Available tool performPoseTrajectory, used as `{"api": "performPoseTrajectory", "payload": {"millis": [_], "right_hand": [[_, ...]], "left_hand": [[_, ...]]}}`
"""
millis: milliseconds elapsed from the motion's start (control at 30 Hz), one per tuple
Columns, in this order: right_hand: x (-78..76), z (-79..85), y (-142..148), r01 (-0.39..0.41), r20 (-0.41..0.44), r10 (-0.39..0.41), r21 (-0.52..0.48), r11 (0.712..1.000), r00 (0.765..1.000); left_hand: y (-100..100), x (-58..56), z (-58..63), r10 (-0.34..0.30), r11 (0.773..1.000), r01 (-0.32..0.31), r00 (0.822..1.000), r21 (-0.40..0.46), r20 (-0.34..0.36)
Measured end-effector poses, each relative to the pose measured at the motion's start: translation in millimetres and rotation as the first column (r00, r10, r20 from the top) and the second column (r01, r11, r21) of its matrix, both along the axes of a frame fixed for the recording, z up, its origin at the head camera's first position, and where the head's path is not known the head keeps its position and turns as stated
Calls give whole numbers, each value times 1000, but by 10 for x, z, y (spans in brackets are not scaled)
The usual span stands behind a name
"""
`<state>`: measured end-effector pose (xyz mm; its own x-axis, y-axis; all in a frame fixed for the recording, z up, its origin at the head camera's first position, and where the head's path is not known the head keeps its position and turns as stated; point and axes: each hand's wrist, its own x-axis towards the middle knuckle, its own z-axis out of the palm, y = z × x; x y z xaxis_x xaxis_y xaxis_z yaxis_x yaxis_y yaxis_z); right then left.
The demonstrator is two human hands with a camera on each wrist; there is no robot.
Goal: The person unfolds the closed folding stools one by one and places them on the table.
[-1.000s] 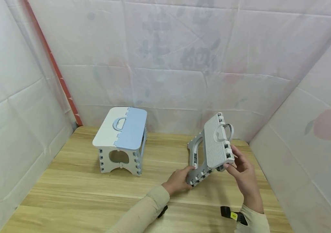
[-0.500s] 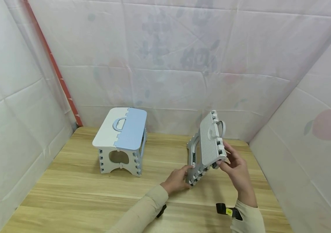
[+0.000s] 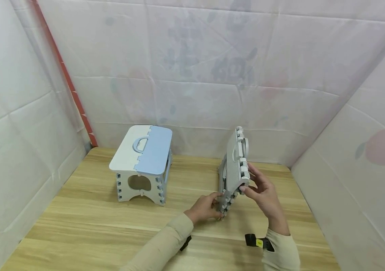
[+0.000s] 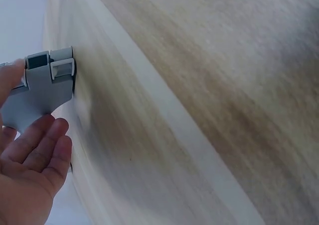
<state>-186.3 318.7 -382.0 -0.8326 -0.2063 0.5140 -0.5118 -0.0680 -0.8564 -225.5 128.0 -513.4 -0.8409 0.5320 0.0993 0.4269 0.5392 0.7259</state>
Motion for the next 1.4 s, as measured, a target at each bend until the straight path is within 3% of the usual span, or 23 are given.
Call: {"api": "performPoseTrajectory", "payload": {"millis": [533,767,1033,1233,1400], "right_hand": [[-11,-41,-24,36,24,-36,12,999,999],[12,-51,-17,63,42,-64,24,998,997],[18,-55,-44,65,37,-67,49,997,997],[3,-52,-65,59,24,-61,59,996,998],[-1,-55,-60,47,27,-49,61,997,998]], "left_hand": [[11,-13,-27,23,999,-25,998,38,58],[17,-8,-13,10,1000,-12,999,27,47],[-12,-7,34,19,1000,-19,1000,-9,-11],[-27,9,76,37,996,-36,999,88,-9],[-17,23,144,29,964,-25,1000,264,-8]]}}
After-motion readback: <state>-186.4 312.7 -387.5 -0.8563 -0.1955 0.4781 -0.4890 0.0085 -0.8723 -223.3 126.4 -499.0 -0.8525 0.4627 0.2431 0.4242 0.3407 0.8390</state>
